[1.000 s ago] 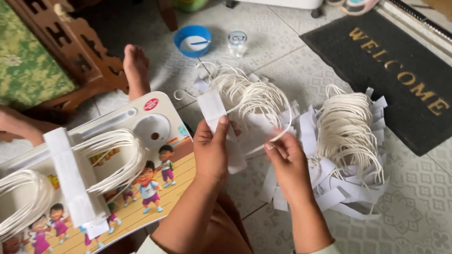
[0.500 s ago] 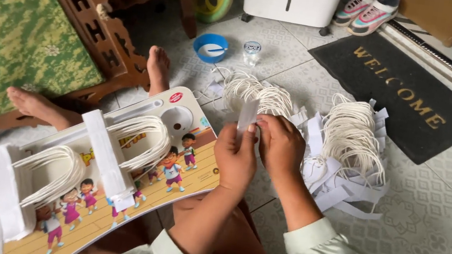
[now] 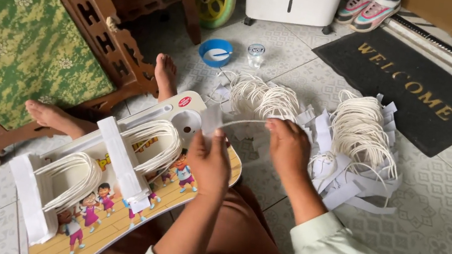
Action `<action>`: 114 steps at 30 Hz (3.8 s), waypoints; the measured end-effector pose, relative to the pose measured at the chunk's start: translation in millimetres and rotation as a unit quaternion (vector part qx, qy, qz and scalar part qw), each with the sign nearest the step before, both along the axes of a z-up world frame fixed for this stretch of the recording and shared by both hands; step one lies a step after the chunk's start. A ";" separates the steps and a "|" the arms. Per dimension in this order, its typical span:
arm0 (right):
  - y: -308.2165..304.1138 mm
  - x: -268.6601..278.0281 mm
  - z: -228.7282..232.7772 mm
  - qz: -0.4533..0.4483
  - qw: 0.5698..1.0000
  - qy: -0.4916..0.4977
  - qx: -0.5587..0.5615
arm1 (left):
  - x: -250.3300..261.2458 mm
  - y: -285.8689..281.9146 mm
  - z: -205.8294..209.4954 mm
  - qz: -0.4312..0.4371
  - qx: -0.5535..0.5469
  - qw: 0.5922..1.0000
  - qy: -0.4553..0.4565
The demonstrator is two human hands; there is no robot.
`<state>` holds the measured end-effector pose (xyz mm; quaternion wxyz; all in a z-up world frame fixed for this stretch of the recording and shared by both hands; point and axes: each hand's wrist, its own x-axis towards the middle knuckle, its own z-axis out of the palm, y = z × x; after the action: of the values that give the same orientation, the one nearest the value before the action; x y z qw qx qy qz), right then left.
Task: Assembling white cord handles onto cardboard packaging sheets by threading them through pre-cut slots.
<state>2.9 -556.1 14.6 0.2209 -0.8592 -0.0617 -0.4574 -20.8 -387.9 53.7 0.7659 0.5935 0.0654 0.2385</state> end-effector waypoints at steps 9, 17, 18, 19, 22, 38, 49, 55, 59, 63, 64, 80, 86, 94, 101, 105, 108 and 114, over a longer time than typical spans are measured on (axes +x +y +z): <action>28.5 -0.6 -15.9 0.004 0.920 0.157 0.359 | -1.4 1.1 -13.3 0.002 -0.025 0.999 0.027; 35.8 -7.0 -29.6 -0.028 0.931 0.142 0.334 | -0.3 18.0 -5.6 0.019 -0.049 0.998 0.044; 35.2 -1.5 -30.9 0.001 0.887 0.143 0.440 | -0.1 15.6 -5.7 0.009 -0.042 0.997 0.057; 39.7 -4.4 -25.9 0.000 0.886 0.143 0.441 | 1.7 19.8 -11.8 0.008 -0.041 0.997 0.058; 46.1 -7.1 -15.1 0.074 0.787 0.167 0.589 | 12.8 30.7 -17.7 -0.011 -0.058 0.997 0.058; 42.4 -13.2 -22.2 0.291 0.628 0.248 0.678 | 2.8 65.7 -24.7 -0.066 0.057 0.996 0.030; 55.3 -21.1 -31.5 0.408 0.599 0.175 0.666 | 7.7 67.9 -13.9 -0.021 0.021 0.999 0.024; 81.2 -31.9 -42.5 0.485 0.581 0.220 0.616 | 0.6 59.1 -13.2 -0.056 0.017 0.998 0.020; 94.3 -28.5 -82.8 0.450 0.578 0.149 0.664 | 0.4 60.3 -10.0 -0.046 0.029 0.998 0.032; 98.9 -34.8 -84.8 0.421 0.557 0.140 0.702 | -2.9 61.0 -3.9 -0.036 0.031 0.998 0.042; 100.3 -40.6 -68.4 0.422 0.555 0.144 0.702 | -1.8 61.6 -8.5 -0.032 0.030 0.998 0.044; 131.6 -74.7 -37.0 0.278 0.616 0.360 0.643 | -15.1 81.6 -16.3 0.043 0.280 0.953 -0.112; 147.4 -78.9 -40.2 0.253 0.775 0.354 0.459 | -18.4 89.3 -3.0 -0.001 0.193 0.976 -0.100; 146.6 -86.6 -12.2 0.267 0.631 0.445 0.576 | -22.4 97.4 9.2 -0.001 0.254 0.961 -0.105; 95.5 -85.0 77.1 0.282 0.836 0.386 0.268 | -14.7 101.6 -10.7 -0.096 0.163 0.982 -0.027; 96.8 -25.8 118.6 0.276 0.951 0.108 0.091 | -21.4 97.9 -6.7 -0.143 0.190 0.971 0.005; 116.6 5.9 117.5 0.317 0.901 0.254 0.151 | -29.0 103.2 -12.2 -0.139 0.200 0.970 -0.004; 164.7 9.5 119.4 0.326 0.943 0.015 0.062 | -51.8 125.1 6.6 -0.120 0.261 0.957 0.028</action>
<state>12.3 -391.3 134.0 0.4116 -0.7836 -0.3062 -0.3505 -72.6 -262.7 60.3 0.6048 0.7829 -0.0492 0.1372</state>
